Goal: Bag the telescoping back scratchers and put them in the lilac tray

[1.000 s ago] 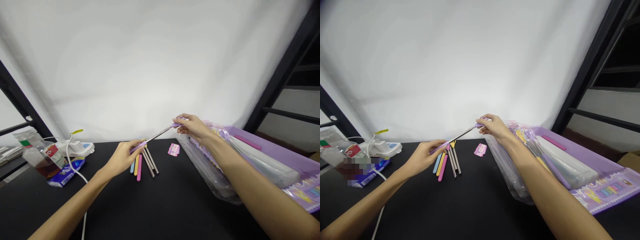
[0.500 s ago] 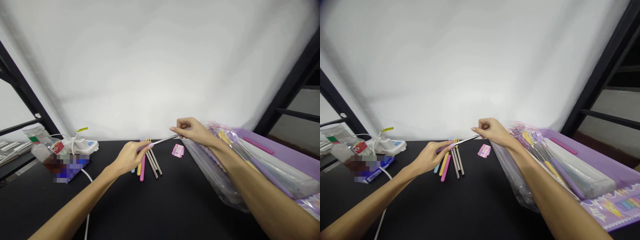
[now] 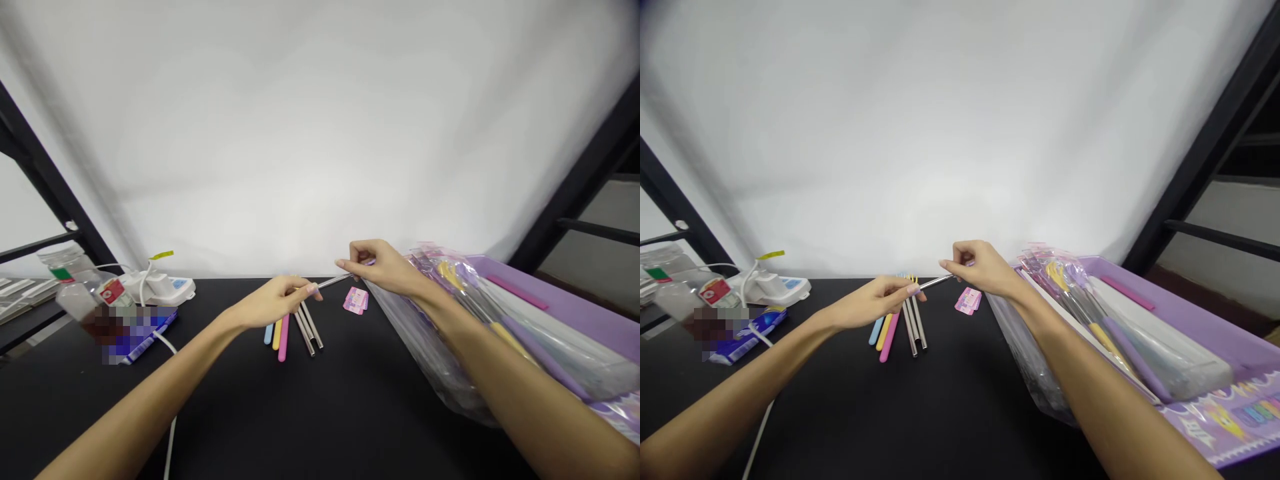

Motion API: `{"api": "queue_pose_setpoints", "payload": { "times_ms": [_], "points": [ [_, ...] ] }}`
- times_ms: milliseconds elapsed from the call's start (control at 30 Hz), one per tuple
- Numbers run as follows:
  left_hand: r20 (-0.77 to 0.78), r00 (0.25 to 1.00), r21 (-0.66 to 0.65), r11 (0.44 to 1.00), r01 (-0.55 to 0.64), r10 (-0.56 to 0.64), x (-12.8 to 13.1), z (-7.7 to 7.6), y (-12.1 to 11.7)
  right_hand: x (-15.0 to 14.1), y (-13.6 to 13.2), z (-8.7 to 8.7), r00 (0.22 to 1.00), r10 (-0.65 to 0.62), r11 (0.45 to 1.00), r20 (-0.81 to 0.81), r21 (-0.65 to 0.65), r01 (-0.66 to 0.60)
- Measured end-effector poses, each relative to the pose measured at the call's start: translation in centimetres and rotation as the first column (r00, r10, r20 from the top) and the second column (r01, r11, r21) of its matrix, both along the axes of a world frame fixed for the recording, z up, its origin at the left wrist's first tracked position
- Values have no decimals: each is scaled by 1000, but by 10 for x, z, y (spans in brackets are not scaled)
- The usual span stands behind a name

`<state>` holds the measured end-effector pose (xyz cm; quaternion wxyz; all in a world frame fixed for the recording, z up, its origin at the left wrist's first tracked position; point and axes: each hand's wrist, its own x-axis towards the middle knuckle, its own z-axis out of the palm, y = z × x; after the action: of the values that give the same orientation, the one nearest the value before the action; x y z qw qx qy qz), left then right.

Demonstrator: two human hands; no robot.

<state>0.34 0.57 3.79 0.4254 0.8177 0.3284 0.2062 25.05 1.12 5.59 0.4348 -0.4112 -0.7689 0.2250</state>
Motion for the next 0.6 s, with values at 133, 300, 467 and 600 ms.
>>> {"api": "queue_pose_setpoints", "payload": {
  "times_ms": [133,300,467,600],
  "points": [
    [121,991,55,997,-59,52,7,-9,-6,-7,5,7,914,-55,976,-401,-213,-35],
    [181,980,110,989,-99,78,24,-18,-5,-28,0,18,539,-130,891,-832,-336,-304],
    [103,989,294,947,-133,108,18,-25,-1,-33,-15,35,565,-132,936,-814,-289,-198],
    [136,975,235,950,-203,175,6,-29,4,-40,-22,41,704,-71,970,-707,-214,-118]
  ]
}}
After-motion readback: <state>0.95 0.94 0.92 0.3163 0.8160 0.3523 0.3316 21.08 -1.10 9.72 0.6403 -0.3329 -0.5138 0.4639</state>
